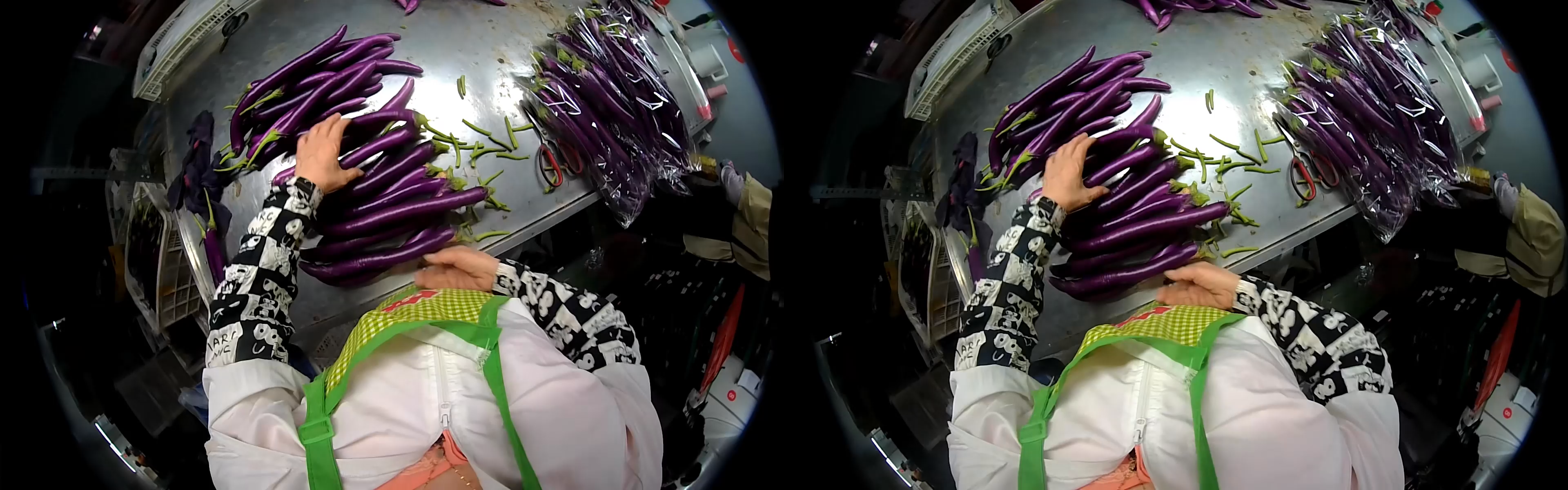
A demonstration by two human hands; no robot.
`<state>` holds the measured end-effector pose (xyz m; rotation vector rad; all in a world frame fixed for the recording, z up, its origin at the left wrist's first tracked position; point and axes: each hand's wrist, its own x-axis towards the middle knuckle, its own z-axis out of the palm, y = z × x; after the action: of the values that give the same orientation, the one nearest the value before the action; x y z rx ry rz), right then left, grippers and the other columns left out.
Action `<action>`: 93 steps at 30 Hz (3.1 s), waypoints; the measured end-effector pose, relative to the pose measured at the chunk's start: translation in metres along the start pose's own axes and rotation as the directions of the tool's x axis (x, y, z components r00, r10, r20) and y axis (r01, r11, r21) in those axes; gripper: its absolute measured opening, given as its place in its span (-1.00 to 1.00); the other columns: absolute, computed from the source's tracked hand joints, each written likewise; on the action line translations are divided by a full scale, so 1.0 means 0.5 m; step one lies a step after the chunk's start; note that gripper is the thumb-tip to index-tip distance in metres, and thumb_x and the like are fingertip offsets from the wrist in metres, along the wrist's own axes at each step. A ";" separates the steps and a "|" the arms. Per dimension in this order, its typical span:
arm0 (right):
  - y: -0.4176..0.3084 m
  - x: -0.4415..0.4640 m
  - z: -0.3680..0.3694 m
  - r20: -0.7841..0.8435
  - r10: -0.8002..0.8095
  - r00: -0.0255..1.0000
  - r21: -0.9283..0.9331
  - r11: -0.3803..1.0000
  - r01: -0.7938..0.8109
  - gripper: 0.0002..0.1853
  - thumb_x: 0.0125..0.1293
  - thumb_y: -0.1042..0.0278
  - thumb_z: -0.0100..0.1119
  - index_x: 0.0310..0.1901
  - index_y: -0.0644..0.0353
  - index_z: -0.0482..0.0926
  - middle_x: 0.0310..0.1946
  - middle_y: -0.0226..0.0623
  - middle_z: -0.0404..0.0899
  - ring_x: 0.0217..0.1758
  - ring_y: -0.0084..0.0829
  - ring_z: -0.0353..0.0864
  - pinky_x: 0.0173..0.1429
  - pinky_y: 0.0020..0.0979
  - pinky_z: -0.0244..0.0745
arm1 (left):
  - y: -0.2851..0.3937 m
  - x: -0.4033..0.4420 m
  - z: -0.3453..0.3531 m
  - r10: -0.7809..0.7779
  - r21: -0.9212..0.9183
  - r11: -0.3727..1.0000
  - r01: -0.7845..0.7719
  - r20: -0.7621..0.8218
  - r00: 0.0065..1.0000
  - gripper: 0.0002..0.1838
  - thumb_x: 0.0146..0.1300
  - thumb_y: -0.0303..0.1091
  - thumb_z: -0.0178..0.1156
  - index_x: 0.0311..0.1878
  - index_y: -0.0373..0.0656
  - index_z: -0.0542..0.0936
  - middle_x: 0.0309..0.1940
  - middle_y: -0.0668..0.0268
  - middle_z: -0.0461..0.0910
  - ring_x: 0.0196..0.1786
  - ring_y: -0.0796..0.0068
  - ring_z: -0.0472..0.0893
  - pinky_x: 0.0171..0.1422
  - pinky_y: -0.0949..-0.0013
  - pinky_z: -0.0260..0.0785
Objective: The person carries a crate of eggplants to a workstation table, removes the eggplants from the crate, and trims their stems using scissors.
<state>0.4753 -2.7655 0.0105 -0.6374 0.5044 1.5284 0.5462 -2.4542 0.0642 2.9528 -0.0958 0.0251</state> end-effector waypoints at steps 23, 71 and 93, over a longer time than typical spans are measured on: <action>0.007 0.162 0.161 -0.027 -0.783 0.622 -0.060 0.622 0.781 0.05 0.04 0.37 0.50 0.44 0.07 -0.09 0.35 -0.32 0.16 0.42 -0.39 0.10 0.49 -0.31 -0.04 | -0.079 -0.051 0.000 0.175 -0.705 0.254 0.662 0.707 0.686 -0.06 -0.10 -0.09 0.55 0.30 -0.33 0.32 0.12 0.16 0.52 0.12 0.36 0.53 0.32 0.30 0.31; -1.480 0.026 0.067 0.378 -0.896 0.231 -0.888 -0.422 -0.182 0.05 0.17 -0.31 0.19 0.39 0.45 0.06 0.32 0.11 0.29 0.35 -0.15 0.36 0.39 -0.33 0.24 | -0.136 0.733 -0.097 -0.171 -0.307 0.933 0.189 0.084 0.982 -0.29 0.19 0.01 0.30 0.25 -0.33 0.40 0.21 -0.03 0.46 0.28 0.15 0.46 0.34 0.21 0.31; -1.097 0.125 0.172 -0.023 -0.964 0.265 -0.888 -0.102 -0.448 -0.58 0.33 0.06 0.11 0.01 0.27 0.55 -0.06 0.04 0.61 0.05 0.03 0.58 0.11 -0.09 0.47 | -0.061 0.206 -0.026 -0.185 -0.037 0.982 0.184 -0.050 0.981 -0.14 0.02 -0.30 0.38 0.37 -0.27 0.19 0.35 0.03 0.26 0.49 0.06 0.10 0.56 -0.01 -0.16</action>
<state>1.0140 -2.6285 0.0685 -2.7653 -0.3083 0.2447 0.6507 -2.4285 0.0736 2.9133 0.1835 0.0761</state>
